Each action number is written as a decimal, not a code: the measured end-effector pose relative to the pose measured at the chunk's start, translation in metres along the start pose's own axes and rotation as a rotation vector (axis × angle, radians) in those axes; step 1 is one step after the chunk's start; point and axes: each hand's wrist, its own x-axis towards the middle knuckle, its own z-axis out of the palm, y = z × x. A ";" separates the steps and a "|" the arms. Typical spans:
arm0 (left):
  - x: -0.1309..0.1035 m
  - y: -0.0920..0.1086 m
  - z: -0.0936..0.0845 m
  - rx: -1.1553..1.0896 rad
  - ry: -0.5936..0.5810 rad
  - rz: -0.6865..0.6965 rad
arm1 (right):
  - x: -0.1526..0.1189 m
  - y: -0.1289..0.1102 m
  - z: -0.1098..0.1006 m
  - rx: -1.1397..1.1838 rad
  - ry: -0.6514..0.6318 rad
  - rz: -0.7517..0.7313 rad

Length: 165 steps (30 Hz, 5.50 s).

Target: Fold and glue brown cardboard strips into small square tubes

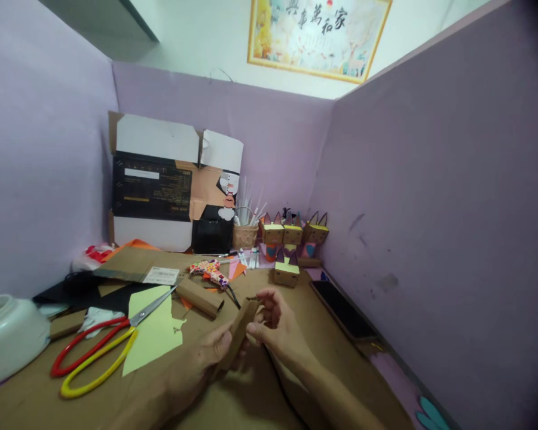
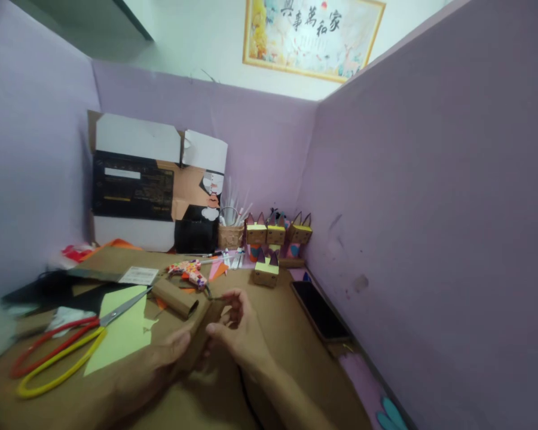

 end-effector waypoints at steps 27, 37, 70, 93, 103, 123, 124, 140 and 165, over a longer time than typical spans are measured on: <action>0.010 -0.019 -0.035 0.275 0.058 0.086 | -0.018 -0.020 -0.003 -0.248 -0.044 -0.325; 0.007 -0.001 -0.026 0.397 -0.008 0.171 | -0.021 -0.028 -0.007 -0.302 -0.133 -0.390; 0.003 0.006 -0.017 0.406 -0.161 0.188 | -0.021 -0.026 -0.007 -0.321 -0.136 -0.418; -0.004 0.012 -0.023 0.528 -0.006 0.094 | -0.019 -0.023 -0.012 -0.403 -0.125 -0.491; -0.008 0.020 -0.016 0.378 -0.056 -0.091 | -0.011 -0.025 -0.023 -0.243 -0.386 -0.099; -0.007 0.017 -0.017 0.214 -0.042 -0.441 | -0.020 -0.012 -0.013 -0.235 -0.511 -0.123; -0.008 0.020 -0.017 0.245 -0.001 -0.365 | -0.019 -0.010 -0.013 -0.232 -0.469 -0.118; 0.000 0.024 -0.019 0.344 0.693 0.212 | -0.005 0.004 -0.019 0.072 0.137 0.112; -0.012 0.016 -0.007 0.662 0.745 0.342 | -0.006 0.020 -0.022 -0.217 0.364 -0.054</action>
